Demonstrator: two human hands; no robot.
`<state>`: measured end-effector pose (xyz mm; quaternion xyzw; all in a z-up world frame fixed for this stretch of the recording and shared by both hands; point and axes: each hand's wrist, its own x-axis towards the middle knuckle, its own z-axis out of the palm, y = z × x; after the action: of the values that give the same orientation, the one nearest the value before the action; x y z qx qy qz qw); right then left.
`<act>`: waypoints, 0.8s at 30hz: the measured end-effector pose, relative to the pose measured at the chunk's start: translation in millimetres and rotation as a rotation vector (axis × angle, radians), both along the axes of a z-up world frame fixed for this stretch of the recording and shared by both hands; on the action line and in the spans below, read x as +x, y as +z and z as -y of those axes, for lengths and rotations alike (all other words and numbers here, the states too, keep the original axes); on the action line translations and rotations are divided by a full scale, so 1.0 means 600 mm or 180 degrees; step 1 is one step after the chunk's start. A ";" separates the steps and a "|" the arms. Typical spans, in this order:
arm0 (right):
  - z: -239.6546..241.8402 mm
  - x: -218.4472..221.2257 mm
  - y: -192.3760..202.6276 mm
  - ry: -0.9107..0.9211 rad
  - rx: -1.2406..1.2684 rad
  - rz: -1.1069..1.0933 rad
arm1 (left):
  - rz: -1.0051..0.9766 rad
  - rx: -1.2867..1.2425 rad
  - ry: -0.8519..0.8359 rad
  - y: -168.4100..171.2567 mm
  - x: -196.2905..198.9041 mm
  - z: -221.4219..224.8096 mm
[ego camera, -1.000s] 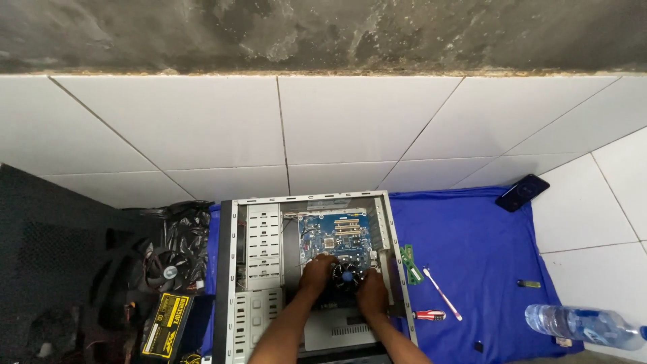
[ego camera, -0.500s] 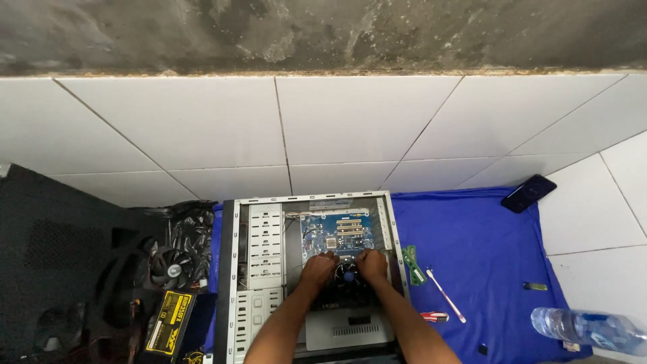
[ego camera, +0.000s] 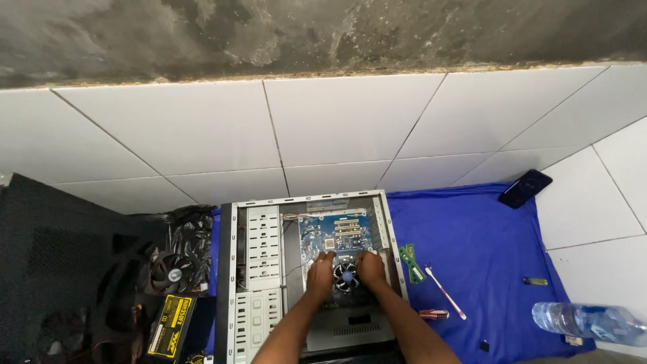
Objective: Disassembling a desktop computer case by removing screws, the side panel, and internal components like the power supply and RAM.
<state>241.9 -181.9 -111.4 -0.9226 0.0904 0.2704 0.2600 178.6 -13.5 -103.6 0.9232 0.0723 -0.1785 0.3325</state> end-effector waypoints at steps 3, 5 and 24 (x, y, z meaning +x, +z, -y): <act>-0.002 -0.023 0.027 0.0279 0.0390 0.0198 | -0.0232 -0.0340 0.0945 0.039 -0.036 0.032; -0.004 -0.025 0.072 0.0122 0.0535 0.0144 | -0.0232 -0.0396 0.1105 0.011 -0.050 0.051; 0.026 -0.087 -0.018 -0.0202 0.1474 0.0615 | 0.0165 -0.2594 0.1865 -0.012 -0.084 0.066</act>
<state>189.5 -197.6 -122.4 -0.8567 0.0296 0.1861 0.4801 128.1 -53.0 -110.7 0.6634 0.2446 -0.0684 0.7039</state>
